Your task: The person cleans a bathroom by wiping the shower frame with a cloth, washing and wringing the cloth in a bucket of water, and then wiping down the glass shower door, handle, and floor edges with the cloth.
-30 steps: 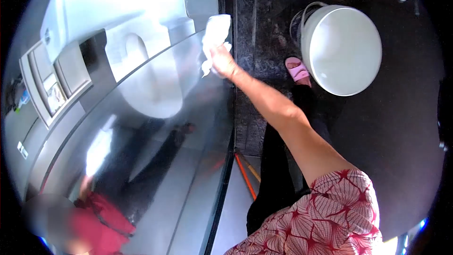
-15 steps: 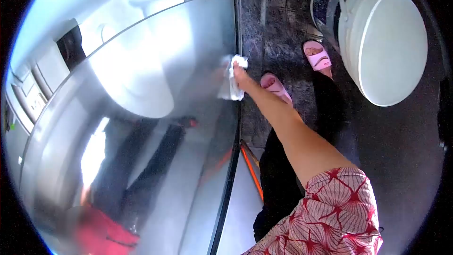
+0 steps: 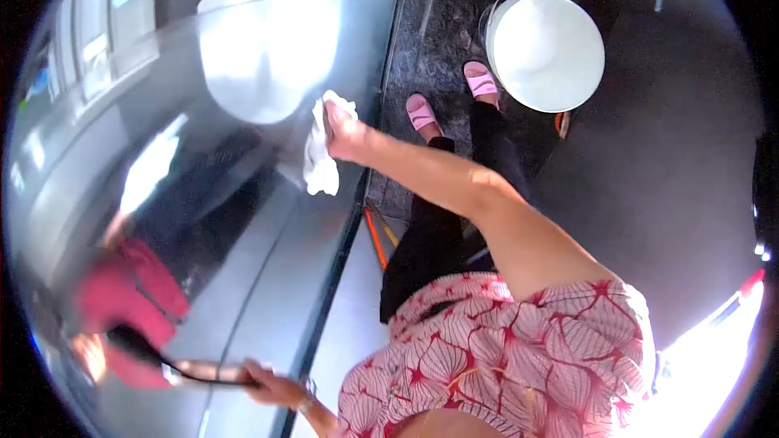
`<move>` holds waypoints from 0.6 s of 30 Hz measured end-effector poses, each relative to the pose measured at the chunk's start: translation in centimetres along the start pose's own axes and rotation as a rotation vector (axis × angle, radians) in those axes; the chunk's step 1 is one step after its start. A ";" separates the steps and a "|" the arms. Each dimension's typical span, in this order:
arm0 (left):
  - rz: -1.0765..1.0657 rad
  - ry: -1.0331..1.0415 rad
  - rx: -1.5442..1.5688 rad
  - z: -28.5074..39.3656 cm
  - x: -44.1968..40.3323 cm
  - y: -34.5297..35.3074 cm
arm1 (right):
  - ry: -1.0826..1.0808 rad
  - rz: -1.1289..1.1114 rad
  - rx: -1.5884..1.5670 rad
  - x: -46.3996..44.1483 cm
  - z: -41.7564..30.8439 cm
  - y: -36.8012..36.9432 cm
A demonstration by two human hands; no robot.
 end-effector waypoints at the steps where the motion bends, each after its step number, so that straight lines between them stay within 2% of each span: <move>1: 0.030 0.118 0.039 -0.3 -0.5 0.4 | -0.001 -0.026 0.011 -0.2 -3.5 -0.8; 3: 0.045 0.244 0.033 4.5 0.3 0.6 | -0.054 -0.134 -0.430 -2.8 -9.3 -2.2; 4: -0.022 0.202 0.048 4.9 0.3 1.5 | -0.057 -0.188 -0.663 -3.1 -11.3 -2.0; 6: 0.071 0.314 -0.138 7.1 1.5 1.6 | -0.107 -0.280 -0.722 -2.9 -17.9 -3.9; 9: 0.153 0.421 -0.176 11.1 3.6 1.9 | -0.223 -0.355 -0.574 -0.8 -25.6 -9.5; 11: 0.197 0.417 -0.123 14.3 5.2 2.1 | -0.315 -0.380 -0.410 1.6 -29.7 -13.2; 12: 0.226 0.440 -0.038 8.8 4.8 3.8 | -0.389 -0.398 -0.282 4.6 -30.3 -10.4; 13: 0.230 0.428 -0.028 9.6 5.2 4.1 | -0.447 -0.411 -0.188 4.8 -31.5 -10.8; 15: 0.106 0.345 -0.088 9.8 4.6 4.6 | -0.574 -0.423 0.033 5.3 -33.9 -9.4; 18: 0.215 0.409 -0.030 9.8 4.4 3.9 | -0.689 -0.397 0.362 4.4 -34.0 -6.1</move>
Point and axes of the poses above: each hand's wrist, its own x-axis away from the middle knuckle, its own y-axis out of the palm, z = x × y, the point moved 7 cm from there along -x, towards the middle knuckle, and after that the axes turned 15 degrees about -x, right-handed, at the moved point
